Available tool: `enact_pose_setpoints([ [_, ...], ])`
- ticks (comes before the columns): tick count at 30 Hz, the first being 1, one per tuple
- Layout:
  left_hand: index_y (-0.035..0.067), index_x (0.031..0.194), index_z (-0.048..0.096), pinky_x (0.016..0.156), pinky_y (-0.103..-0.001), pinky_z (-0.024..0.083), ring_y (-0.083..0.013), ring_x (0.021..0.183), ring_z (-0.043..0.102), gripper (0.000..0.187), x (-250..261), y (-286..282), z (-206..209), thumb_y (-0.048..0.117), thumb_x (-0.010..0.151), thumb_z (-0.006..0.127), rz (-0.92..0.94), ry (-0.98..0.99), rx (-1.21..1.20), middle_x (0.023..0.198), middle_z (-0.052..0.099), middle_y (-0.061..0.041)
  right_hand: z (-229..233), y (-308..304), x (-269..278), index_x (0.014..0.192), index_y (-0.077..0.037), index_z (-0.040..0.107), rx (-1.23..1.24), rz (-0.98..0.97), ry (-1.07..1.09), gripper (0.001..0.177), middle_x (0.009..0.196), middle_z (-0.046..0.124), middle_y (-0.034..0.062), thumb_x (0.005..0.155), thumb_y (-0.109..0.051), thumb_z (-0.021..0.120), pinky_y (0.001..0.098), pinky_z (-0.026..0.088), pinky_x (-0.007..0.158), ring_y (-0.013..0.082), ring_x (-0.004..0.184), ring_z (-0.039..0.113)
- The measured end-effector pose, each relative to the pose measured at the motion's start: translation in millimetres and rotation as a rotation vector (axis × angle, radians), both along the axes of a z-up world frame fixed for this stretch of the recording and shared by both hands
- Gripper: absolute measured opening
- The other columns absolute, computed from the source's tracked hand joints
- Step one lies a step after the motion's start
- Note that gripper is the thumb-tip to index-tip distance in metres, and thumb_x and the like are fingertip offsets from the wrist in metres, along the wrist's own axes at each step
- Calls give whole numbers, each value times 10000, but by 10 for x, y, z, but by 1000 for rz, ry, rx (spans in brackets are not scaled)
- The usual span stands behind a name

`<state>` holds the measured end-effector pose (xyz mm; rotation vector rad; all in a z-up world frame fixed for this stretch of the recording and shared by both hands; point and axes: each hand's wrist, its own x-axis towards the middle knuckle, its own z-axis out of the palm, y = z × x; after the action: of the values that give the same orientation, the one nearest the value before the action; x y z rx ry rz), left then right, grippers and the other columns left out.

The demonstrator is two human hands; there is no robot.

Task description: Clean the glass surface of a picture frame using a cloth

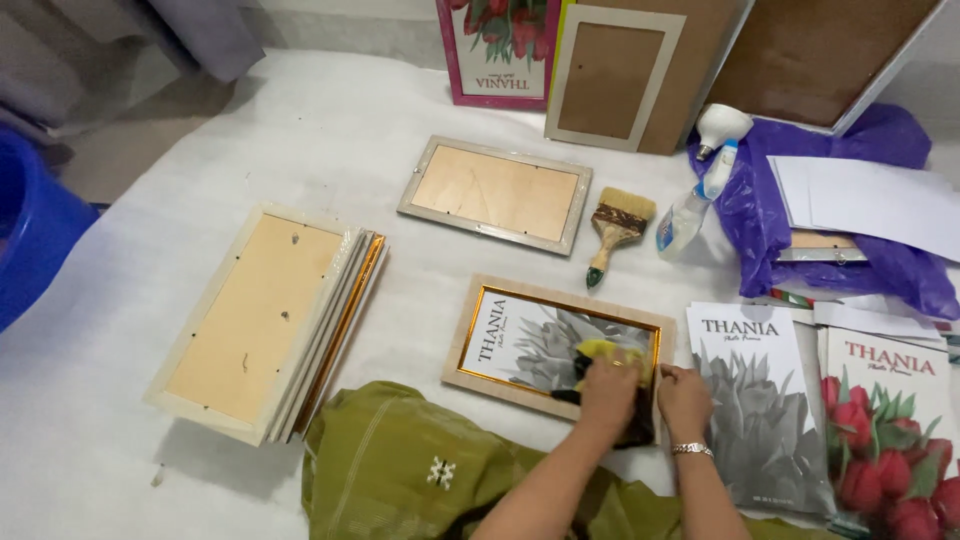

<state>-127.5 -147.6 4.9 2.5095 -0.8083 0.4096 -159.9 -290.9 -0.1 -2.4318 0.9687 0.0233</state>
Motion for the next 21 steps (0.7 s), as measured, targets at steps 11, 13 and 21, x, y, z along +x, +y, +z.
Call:
enact_pose_setpoints([
  [11, 268, 1227, 686, 787, -504, 559, -376, 1185, 581, 412, 803, 1795, 213, 73, 869, 624, 202, 250, 243, 1279, 638, -74, 132, 65, -53, 1191, -189, 807, 90, -23, -35, 414, 1121, 755, 223, 928, -109, 498, 619, 524, 944, 509, 1119, 667],
  [13, 276, 1194, 701, 742, -476, 567, -359, 1085, 627, 389, 815, 1980, 270, 68, 876, 617, 297, 213, 221, 1214, 652, -59, 186, 97, -37, 1201, -143, 807, 86, -1, -51, 419, 1117, 752, 252, 932, -86, 490, 632, 524, 942, 527, 1113, 664],
  [21, 175, 997, 735, 656, -432, 564, -360, 879, 639, 161, 95, 443, -169, 120, 858, 675, 149, 13, 46, 884, 711, -67, 286, 166, -51, 1189, -184, 805, 71, -38, -8, 401, 1130, 761, 231, 944, -129, 493, 620, 529, 946, 516, 1118, 668],
])
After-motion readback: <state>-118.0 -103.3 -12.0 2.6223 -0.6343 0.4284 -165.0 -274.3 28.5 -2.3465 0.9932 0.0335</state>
